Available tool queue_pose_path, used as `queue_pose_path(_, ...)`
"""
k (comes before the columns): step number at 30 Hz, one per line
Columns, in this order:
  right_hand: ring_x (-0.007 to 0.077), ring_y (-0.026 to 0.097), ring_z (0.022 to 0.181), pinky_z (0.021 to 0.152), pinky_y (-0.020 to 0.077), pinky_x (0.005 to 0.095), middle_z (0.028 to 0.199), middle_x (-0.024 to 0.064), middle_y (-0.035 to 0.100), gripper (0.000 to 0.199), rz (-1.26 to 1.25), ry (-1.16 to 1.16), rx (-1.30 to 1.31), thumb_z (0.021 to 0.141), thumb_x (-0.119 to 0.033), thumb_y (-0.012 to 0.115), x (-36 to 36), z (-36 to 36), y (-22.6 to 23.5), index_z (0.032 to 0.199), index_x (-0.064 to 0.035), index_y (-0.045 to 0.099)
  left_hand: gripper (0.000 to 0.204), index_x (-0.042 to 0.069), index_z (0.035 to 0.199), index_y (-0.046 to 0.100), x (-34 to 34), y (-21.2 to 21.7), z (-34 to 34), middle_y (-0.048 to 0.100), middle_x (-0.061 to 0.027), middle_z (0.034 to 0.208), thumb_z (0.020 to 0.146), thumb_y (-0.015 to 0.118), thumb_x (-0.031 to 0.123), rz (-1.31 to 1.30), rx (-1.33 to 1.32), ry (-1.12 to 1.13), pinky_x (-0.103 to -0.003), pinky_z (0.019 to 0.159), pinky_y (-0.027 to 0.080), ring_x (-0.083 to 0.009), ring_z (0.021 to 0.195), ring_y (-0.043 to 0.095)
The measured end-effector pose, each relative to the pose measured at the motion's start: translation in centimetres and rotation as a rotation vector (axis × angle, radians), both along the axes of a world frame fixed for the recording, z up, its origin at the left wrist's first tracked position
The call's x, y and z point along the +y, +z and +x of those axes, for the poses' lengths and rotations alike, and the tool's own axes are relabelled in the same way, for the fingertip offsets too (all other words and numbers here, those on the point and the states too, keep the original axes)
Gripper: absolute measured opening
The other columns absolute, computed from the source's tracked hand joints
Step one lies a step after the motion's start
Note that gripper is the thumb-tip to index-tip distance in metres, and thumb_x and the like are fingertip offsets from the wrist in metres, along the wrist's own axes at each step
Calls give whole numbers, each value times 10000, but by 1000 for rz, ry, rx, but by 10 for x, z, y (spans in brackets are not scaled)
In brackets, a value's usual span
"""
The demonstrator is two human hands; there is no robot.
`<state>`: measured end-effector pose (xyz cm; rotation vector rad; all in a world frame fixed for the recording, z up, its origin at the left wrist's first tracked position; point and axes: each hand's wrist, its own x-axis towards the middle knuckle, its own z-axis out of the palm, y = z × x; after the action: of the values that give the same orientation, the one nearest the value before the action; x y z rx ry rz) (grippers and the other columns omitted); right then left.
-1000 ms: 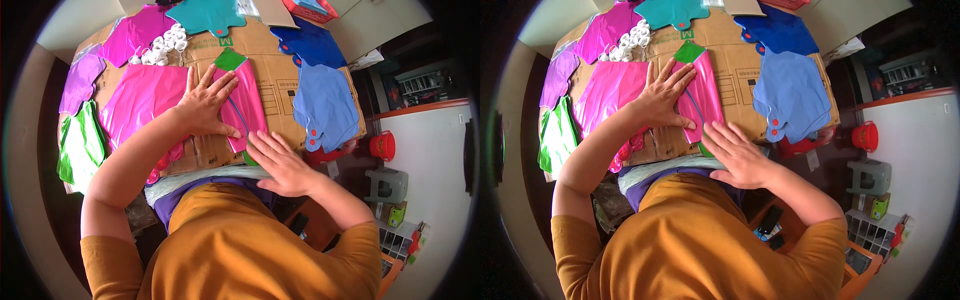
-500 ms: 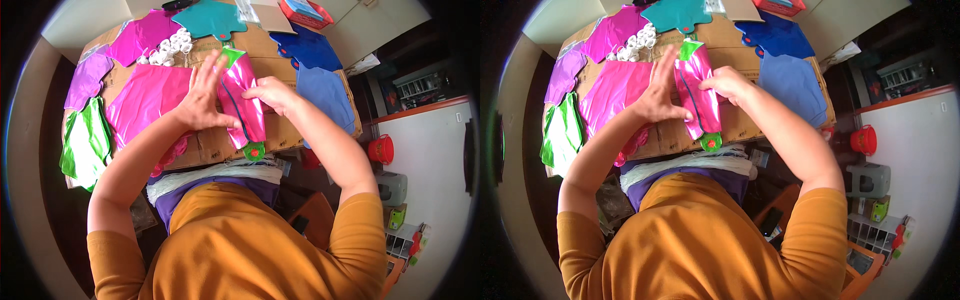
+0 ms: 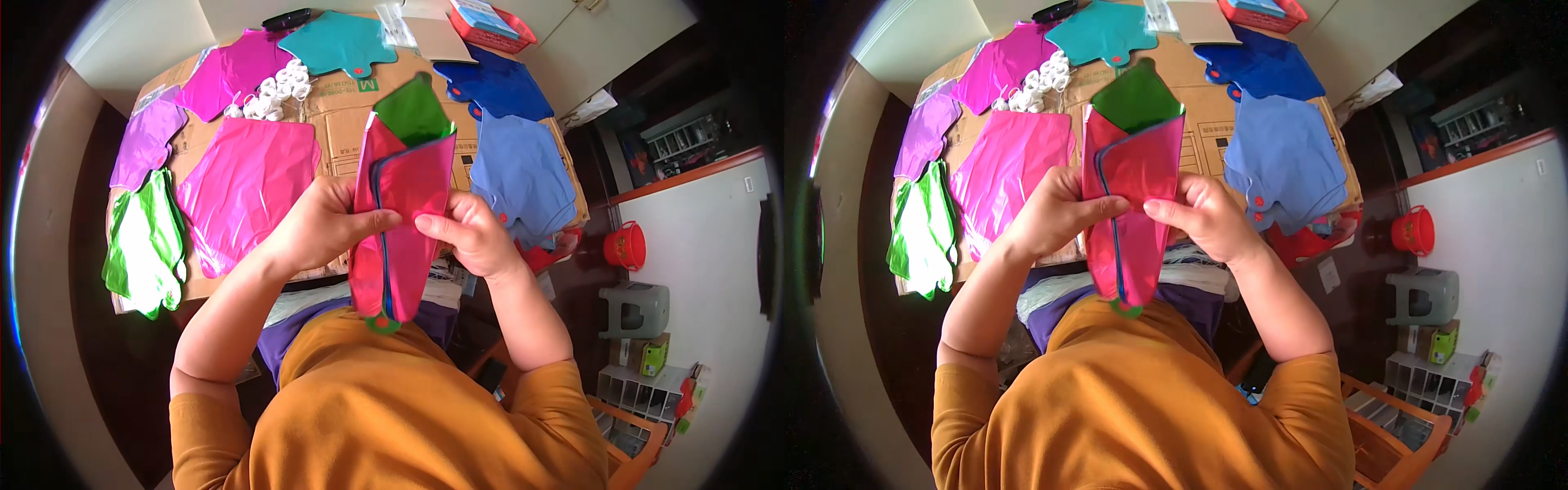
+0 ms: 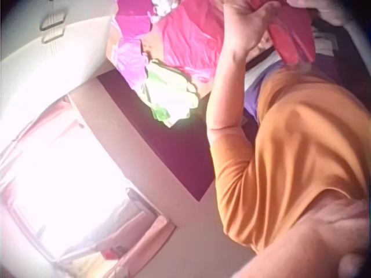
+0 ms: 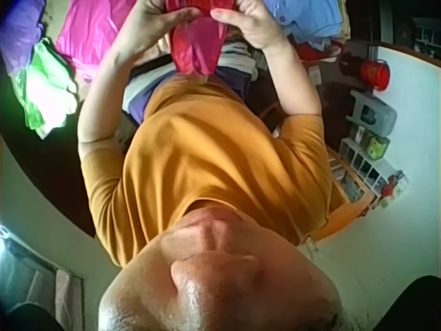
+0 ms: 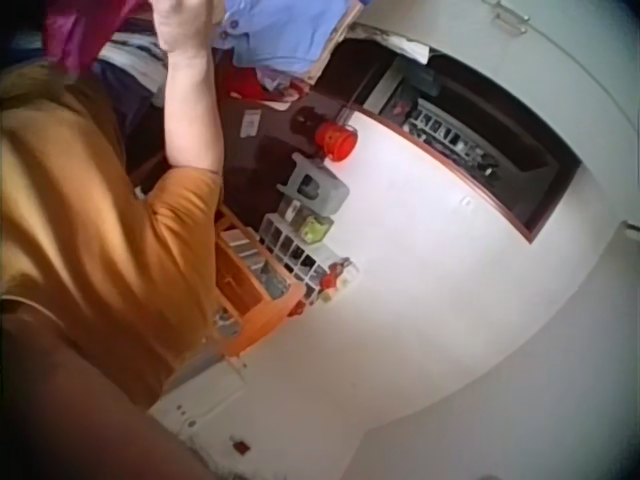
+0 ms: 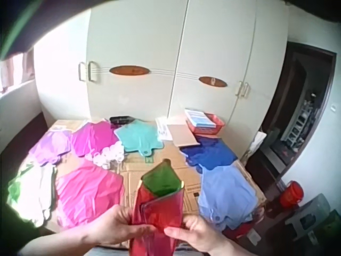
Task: Folding colored plastic sheets and inserting them into retail packaging with cardboard backing.
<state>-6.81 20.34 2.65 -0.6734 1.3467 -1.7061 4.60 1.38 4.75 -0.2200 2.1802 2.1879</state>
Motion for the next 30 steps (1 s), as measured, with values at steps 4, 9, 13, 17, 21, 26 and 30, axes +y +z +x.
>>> queue_pose_path(4, 34, 593, 764, 691, 485, 206, 874, -5, 679, 122, -58, -99, 149, 914, -87, 639, 4, 13, -6, 986, -1, 687, 163, 3, 1046, 690, 6, 0, 11, 689, 5, 903, 891, 679, 51, 72, 34, -15, -228, 716, 509, -38, 798, 592)
queue_pose_path(9, 39, 584, 744, 675, 481, 209, 854, 0, 669, 105, -160, -107, 71, 904, -49, 636, 7, 26, 8, 982, -8, 695, 155, -6, 1066, 676, 6, -5, 20, 680, 4, 899, 934, 613, 45, 224, 194, -9, -214, 635, 481, -34, 732, 570)
queue_pose_path(13, 87, 624, 769, 693, 497, 231, 884, 57, 699, 128, -290, -149, 232, 890, 34, 609, 6, 35, 19, 980, 16, 699, 159, -25, 1033, 696, 1, 15, 31, 708, -72, 961, 900, 610, -38, 145, 353, -100, -259, 739, 537, -103, 817, 645)
queue_pose_path(17, 133, 636, 734, 652, 506, 257, 790, 87, 675, 361, -428, 39, 610, 727, 200, 478, 13, 27, 50, 816, -33, 739, 92, -38, 830, 706, 1, 32, 35, 719, -110, 872, 841, 633, -93, 181, 506, -245, -292, 752, 551, -140, 801, 670)
queue_pose_path(21, 145, 645, 757, 670, 502, 242, 891, 86, 690, 402, -249, -33, 594, 739, 175, 509, 13, 23, 48, 993, -53, 721, 93, -27, 842, 699, -8, 18, 31, 714, -102, 893, 868, 621, -71, 165, 436, -206, -280, 743, 546, -140, 797, 667)
queue_pose_path(26, 108, 635, 854, 727, 512, 252, 963, 65, 692, 260, -114, -24, 888, 836, -28, 698, 7, 5, 46, 1094, -12, 671, 175, 6, 1078, 656, 8, 7, 32, 690, -35, 890, 910, 607, 2, 325, 48, 14, -250, 657, 519, -90, 710, 619)
queue_pose_path(30, 107, 638, 863, 764, 511, 259, 900, 50, 708, 233, 21, 33, 448, 833, -70, 733, 5, -3, 36, 1050, 2, 685, 247, 11, 1163, 617, 8, -4, 29, 666, -15, 981, 920, 619, 53, 323, -51, -73, -261, 772, 513, -78, 849, 604)
